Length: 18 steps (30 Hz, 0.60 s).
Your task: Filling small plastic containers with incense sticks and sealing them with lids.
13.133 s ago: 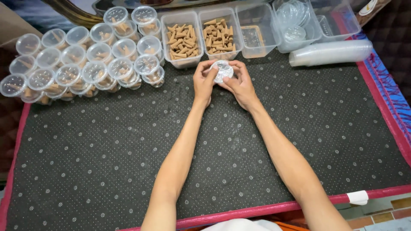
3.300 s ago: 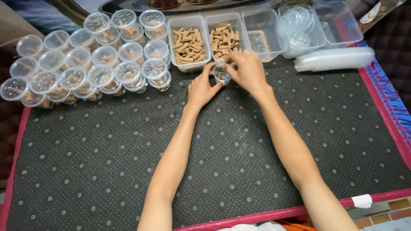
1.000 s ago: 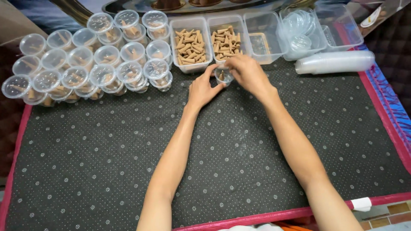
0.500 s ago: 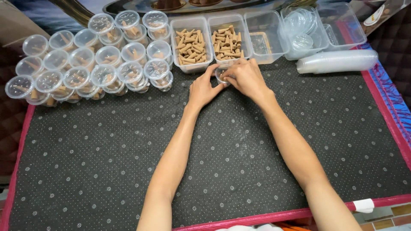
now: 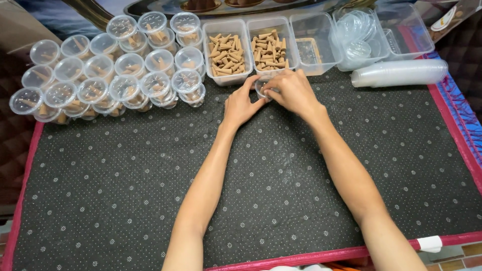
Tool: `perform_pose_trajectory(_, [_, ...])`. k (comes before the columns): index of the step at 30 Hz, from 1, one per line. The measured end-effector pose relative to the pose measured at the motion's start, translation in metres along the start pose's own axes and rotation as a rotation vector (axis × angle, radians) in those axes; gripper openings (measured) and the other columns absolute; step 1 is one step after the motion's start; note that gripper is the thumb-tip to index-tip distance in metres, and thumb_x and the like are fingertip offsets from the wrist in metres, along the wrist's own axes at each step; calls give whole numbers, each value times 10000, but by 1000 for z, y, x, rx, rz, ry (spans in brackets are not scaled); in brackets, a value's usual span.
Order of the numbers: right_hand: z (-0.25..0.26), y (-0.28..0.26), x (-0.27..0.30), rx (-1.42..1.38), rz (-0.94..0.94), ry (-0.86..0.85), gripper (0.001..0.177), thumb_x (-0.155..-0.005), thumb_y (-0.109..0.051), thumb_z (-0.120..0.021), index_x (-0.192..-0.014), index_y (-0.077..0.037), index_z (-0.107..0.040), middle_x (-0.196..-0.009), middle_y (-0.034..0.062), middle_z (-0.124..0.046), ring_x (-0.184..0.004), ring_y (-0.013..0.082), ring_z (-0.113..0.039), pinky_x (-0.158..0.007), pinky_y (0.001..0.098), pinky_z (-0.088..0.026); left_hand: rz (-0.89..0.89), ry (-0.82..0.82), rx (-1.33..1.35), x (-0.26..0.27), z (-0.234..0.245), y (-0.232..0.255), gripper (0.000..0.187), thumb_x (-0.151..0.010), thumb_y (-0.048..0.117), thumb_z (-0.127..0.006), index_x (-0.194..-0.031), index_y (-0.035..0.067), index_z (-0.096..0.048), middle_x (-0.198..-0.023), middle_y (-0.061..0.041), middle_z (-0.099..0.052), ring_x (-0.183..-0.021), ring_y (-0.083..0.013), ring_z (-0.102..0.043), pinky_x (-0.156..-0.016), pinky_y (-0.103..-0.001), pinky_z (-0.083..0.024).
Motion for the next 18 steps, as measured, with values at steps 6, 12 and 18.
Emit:
perform_pose_trajectory(6, [14,19,-58,61,80,142,104,-956,-52,-739,-923,-110,-818,-829,41,-812,-657,144,-748,-657,278,-621,-34,12,-18,2,5,9,669,-856,481,-700,-1447,332,-424,-1339,-50,-704,-1186,-398,-661,-861,-582,-520])
perform_pose_trajectory(12, [-81,110,-154,496,73,147,87,-804,-84,-686,-827,-136,-752,-680,119,-705,-844,370,-654,-682,536,-506,-29,-2,-27,2,8,10,642,-864,496,-688,-1427,325,-432,-1357,-44,-691,-1188,-374,-664,-845,-583,-512])
perform_pose_trajectory(18, [-108,129,-178,653,11,73,110,-882,-193,-680,-889,-203,-789,-892,38,-780,-941,320,-679,-756,495,-468,-16,11,-22,1,7,11,644,-853,479,-701,-1423,324,-443,-1325,-23,-713,-1190,-344,-671,-845,-553,-518])
Point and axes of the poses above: each hand's wrist, its own x-axis away from the middle knuckle, its own z-axis out of the back of the hand, y = z × x, the point moved 1 cm from there along -x, towards the middle knuckle
